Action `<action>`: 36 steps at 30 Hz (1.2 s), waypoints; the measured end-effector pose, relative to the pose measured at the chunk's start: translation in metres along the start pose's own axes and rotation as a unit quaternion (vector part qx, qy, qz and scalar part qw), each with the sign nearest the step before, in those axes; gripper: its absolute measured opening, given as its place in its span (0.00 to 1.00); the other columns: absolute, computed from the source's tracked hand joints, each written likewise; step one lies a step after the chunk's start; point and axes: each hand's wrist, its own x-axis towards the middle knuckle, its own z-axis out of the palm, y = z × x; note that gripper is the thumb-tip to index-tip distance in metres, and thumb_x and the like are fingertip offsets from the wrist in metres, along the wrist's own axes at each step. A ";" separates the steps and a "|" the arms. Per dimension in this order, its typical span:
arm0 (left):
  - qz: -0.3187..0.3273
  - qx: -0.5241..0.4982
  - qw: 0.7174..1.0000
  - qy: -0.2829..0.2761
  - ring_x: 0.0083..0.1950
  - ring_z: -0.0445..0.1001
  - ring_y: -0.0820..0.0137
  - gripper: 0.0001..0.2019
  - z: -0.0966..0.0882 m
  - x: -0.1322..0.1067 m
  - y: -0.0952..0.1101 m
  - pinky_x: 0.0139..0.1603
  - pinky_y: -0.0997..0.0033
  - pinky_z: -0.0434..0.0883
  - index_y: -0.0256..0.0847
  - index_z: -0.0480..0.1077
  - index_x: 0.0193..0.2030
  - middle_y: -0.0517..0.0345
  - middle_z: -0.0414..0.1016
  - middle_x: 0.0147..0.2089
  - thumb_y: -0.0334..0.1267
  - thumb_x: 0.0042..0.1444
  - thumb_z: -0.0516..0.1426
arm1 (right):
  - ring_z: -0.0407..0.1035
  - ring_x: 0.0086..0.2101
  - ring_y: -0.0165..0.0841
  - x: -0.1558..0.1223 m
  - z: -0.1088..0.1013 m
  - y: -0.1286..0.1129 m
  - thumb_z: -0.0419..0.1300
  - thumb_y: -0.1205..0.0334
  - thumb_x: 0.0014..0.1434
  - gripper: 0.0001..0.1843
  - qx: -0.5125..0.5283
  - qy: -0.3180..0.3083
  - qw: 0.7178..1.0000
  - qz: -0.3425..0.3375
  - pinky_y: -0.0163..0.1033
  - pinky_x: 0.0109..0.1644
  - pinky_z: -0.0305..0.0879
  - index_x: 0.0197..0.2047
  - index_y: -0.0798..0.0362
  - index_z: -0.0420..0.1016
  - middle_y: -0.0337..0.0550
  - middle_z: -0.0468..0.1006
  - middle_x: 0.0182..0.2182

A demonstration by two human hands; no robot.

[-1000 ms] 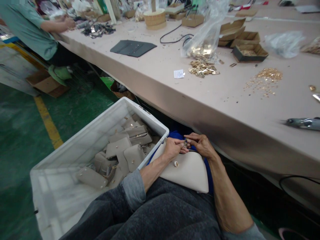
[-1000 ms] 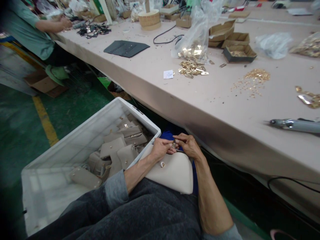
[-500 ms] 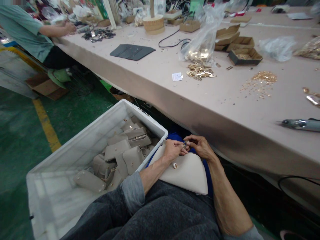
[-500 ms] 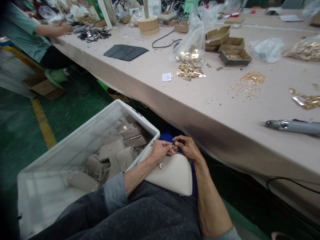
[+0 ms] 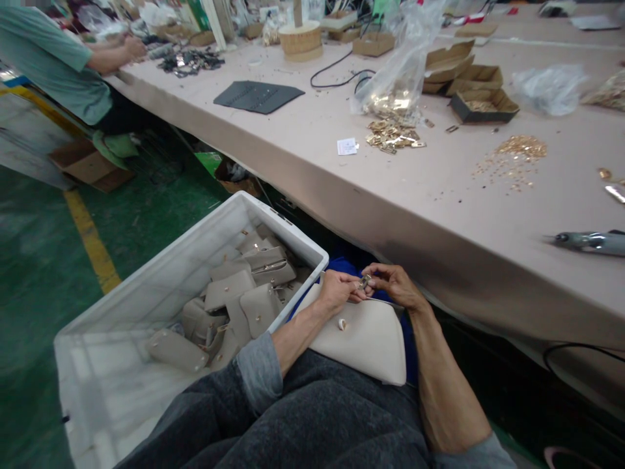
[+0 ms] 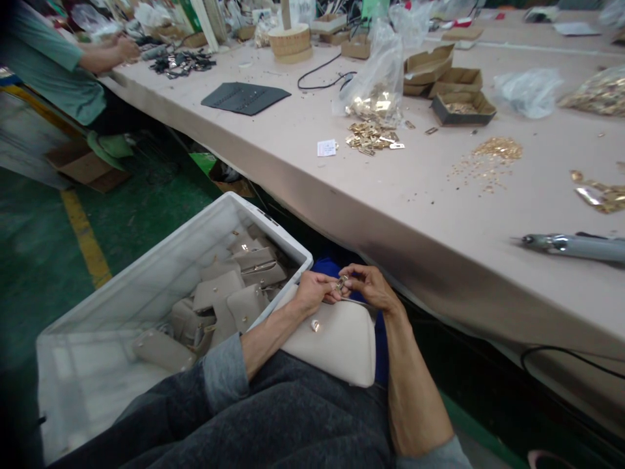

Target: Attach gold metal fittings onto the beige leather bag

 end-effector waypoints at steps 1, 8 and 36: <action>-0.004 -0.004 1.000 -0.002 0.22 0.77 0.71 0.06 -0.001 0.001 0.000 0.23 0.79 0.73 0.27 0.82 0.34 0.48 0.81 0.25 0.22 0.56 0.62 | 0.79 0.34 0.37 0.000 0.000 0.001 0.74 0.53 0.58 0.19 0.004 -0.002 1.000 0.001 0.41 0.42 0.77 0.48 0.56 0.81 0.45 0.82 0.35; -0.034 -0.026 0.999 -0.024 0.22 0.77 0.69 0.04 -0.006 0.005 0.002 0.23 0.76 0.74 0.25 0.81 0.36 0.43 0.81 0.27 0.23 0.53 0.65 | 0.77 0.33 0.34 0.003 -0.002 0.015 0.76 0.51 0.57 0.21 0.016 0.016 0.999 -0.041 0.41 0.42 0.76 0.49 0.53 0.84 0.44 0.80 0.39; 0.001 0.061 0.997 -0.053 0.27 0.82 0.68 0.11 0.002 -0.008 0.010 0.27 0.77 0.78 0.29 0.80 0.35 0.47 0.81 0.28 0.28 0.67 0.59 | 0.74 0.35 0.34 0.005 0.008 -0.008 0.67 0.52 0.64 0.16 -0.136 0.066 0.988 -0.029 0.39 0.41 0.71 0.49 0.52 0.87 0.43 0.78 0.37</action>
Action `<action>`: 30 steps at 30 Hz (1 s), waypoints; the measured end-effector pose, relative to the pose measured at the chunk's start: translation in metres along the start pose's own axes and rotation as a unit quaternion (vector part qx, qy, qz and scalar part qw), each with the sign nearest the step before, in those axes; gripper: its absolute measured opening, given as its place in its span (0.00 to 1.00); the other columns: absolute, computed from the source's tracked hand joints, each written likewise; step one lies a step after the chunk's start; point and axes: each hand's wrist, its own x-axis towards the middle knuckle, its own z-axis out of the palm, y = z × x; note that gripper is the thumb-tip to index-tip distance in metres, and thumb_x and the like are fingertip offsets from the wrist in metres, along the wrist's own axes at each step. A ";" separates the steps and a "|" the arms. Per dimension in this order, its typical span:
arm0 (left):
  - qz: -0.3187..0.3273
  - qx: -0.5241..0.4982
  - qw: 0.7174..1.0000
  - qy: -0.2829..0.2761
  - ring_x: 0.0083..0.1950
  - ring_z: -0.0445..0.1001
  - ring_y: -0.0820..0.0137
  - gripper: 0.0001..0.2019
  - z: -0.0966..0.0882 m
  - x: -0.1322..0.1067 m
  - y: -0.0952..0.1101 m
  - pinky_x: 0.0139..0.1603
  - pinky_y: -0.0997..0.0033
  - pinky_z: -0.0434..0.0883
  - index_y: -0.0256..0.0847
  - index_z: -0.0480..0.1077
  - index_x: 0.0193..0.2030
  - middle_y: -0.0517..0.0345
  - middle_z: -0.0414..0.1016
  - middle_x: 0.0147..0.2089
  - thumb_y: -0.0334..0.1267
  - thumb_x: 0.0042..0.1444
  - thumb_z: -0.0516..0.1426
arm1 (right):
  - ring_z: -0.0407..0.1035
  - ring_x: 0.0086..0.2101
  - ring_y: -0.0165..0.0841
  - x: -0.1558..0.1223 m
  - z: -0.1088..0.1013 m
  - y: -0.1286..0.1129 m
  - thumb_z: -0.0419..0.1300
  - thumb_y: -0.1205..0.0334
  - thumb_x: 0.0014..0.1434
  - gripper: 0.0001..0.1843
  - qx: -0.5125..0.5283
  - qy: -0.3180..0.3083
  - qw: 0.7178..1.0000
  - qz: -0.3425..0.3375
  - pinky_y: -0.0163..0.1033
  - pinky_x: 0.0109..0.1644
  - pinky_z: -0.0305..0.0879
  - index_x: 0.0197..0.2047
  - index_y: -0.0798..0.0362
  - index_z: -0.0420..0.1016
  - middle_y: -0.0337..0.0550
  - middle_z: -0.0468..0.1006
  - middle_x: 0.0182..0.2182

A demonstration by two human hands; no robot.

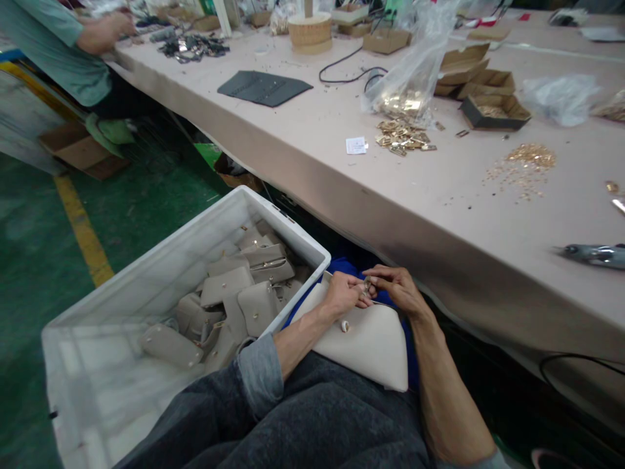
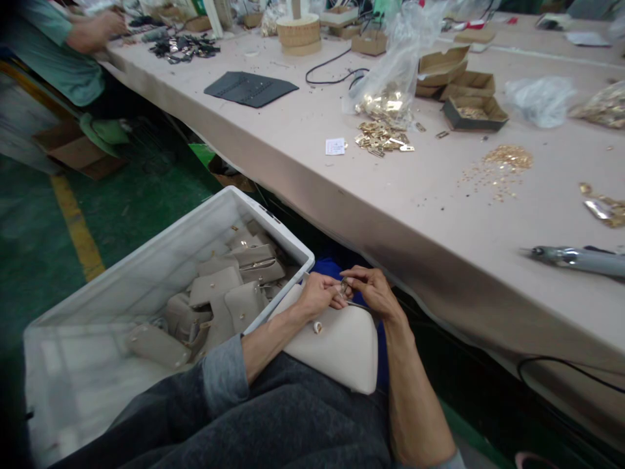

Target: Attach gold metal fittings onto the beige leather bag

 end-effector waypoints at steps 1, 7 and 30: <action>0.003 -0.002 1.000 0.006 0.26 0.82 0.69 0.11 0.000 0.000 0.000 0.27 0.78 0.77 0.29 0.80 0.34 0.47 0.81 0.29 0.28 0.67 0.59 | 0.74 0.36 0.34 0.000 0.000 0.000 0.67 0.53 0.64 0.16 0.000 0.002 1.000 -0.003 0.39 0.41 0.70 0.49 0.52 0.87 0.43 0.78 0.36; -0.003 -0.006 0.999 0.049 0.24 0.80 0.69 0.10 0.000 0.001 -0.001 0.25 0.77 0.77 0.28 0.80 0.33 0.47 0.81 0.27 0.31 0.66 0.62 | 0.76 0.34 0.36 0.000 0.005 0.002 0.71 0.49 0.60 0.24 0.052 0.027 0.998 0.038 0.42 0.43 0.73 0.54 0.56 0.84 0.46 0.83 0.36; 0.042 -0.028 0.995 0.091 0.22 0.77 0.63 0.29 -0.008 0.010 -0.003 0.23 0.71 0.74 0.33 0.79 0.29 0.47 0.79 0.22 0.62 0.38 0.73 | 0.69 0.59 0.71 -0.095 -0.240 -0.134 0.67 0.33 0.53 0.47 -0.310 0.675 0.605 0.287 0.71 0.62 0.65 0.59 0.68 0.72 0.86 0.74 0.52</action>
